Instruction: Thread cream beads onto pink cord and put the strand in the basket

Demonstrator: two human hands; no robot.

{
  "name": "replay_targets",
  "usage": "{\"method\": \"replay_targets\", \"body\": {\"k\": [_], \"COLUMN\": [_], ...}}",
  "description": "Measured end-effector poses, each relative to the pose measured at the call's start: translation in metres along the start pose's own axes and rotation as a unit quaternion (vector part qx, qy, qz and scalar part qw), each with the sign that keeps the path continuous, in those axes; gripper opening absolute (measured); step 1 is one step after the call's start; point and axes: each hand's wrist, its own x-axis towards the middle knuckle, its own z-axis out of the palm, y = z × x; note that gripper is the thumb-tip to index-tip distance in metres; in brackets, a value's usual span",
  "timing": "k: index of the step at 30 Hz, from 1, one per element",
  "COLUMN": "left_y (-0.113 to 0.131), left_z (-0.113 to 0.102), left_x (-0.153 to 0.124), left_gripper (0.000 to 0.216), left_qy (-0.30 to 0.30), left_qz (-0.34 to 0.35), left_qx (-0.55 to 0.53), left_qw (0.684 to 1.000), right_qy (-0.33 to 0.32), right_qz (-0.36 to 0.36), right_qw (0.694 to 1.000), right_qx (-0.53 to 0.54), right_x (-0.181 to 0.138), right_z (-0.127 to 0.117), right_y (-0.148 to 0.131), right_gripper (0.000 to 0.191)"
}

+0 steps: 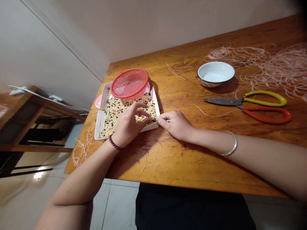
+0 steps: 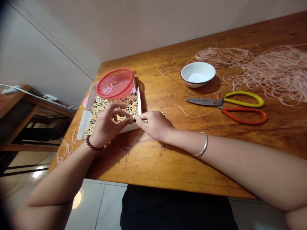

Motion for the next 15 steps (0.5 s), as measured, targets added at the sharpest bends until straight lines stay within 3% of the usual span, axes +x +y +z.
{"method": "replay_targets", "body": {"k": [15], "left_y": [-0.0001], "left_z": [0.0009], "left_x": [-0.0008], "left_gripper": [0.04], "left_qy": [0.016], "left_qz": [0.005], "left_qx": [-0.021], "left_qw": [1.0], "right_qy": [0.003], "right_qz": [0.0], "right_qw": [1.0], "right_qx": [0.016], "right_x": [0.0008], "right_z": [-0.0002], "right_y": [0.0008], "right_gripper": [0.041]}}
